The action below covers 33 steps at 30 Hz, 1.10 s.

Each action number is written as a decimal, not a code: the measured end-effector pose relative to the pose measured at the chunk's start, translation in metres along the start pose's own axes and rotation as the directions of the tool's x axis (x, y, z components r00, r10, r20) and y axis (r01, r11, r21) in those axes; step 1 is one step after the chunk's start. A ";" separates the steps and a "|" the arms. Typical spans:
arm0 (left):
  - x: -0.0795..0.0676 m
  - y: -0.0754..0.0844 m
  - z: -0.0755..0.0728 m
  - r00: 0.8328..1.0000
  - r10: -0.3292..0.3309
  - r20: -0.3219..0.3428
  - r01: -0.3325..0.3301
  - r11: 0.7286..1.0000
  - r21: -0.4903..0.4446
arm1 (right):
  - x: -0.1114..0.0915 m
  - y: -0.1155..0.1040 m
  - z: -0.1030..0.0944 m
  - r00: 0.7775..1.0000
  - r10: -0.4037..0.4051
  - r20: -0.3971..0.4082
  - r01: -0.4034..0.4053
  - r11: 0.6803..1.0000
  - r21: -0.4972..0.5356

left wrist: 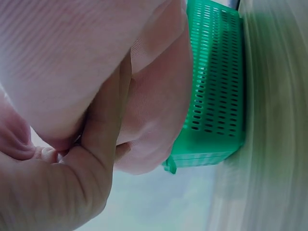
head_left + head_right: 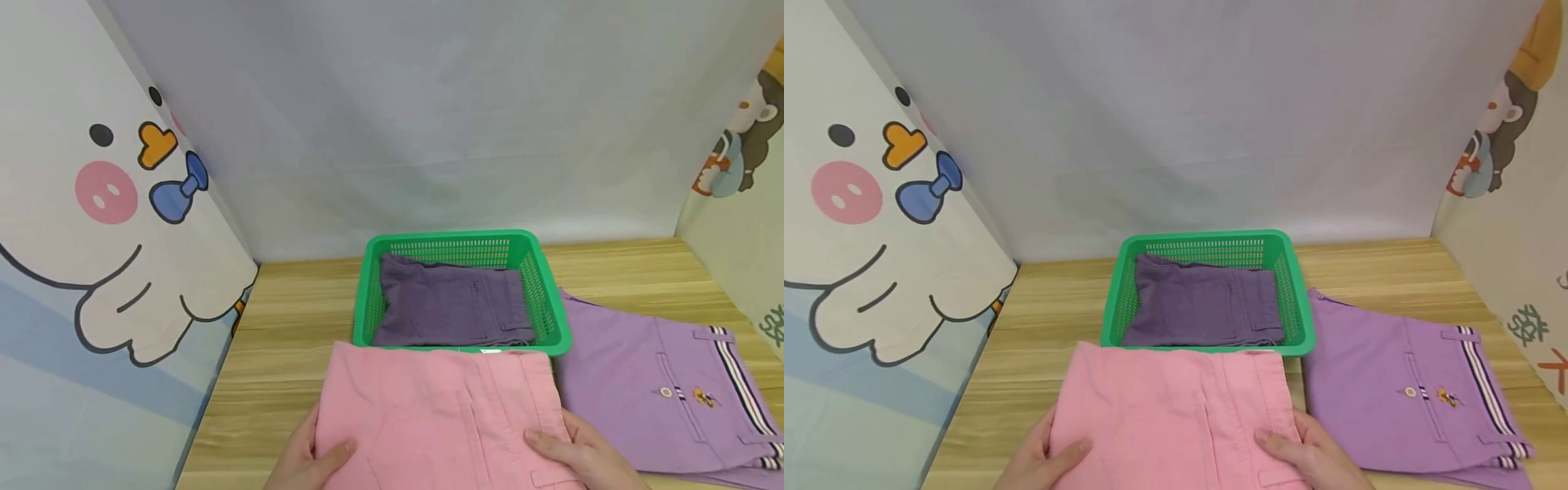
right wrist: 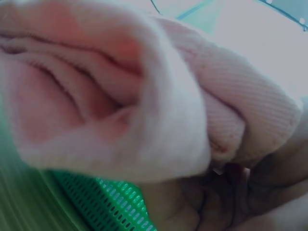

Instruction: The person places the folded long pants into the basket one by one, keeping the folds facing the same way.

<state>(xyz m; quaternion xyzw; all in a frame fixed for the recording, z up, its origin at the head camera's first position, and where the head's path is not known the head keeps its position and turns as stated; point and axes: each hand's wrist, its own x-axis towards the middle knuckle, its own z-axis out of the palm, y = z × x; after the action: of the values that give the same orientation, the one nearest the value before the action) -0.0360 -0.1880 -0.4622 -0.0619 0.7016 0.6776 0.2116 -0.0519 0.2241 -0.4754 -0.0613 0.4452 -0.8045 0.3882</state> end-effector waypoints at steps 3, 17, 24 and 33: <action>-0.002 0.003 0.000 1.000 0.010 -0.012 -0.010 1.000 -0.003 | -0.001 -0.001 0.001 1.000 0.001 -0.016 -0.001 1.000 -0.010; -0.010 0.024 0.001 0.998 0.006 -0.061 -0.009 0.999 -0.044 | 0.000 -0.015 0.006 0.994 -0.016 -0.105 0.005 0.995 -0.100; -0.005 0.034 0.004 0.993 0.057 -0.100 -0.059 0.998 -0.013 | 0.005 -0.022 0.007 0.991 -0.080 -0.104 0.063 0.986 -0.153; 0.010 0.044 0.003 0.976 0.164 -0.143 -0.157 0.986 0.059 | 0.014 -0.038 0.015 0.974 -0.087 -0.211 0.033 0.969 -0.246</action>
<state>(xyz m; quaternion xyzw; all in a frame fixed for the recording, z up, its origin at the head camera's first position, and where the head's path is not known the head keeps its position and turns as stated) -0.0612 -0.1796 -0.4251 -0.0500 0.7340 0.6690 0.1053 -0.0762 0.2159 -0.4411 -0.0322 0.5779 -0.7576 0.3017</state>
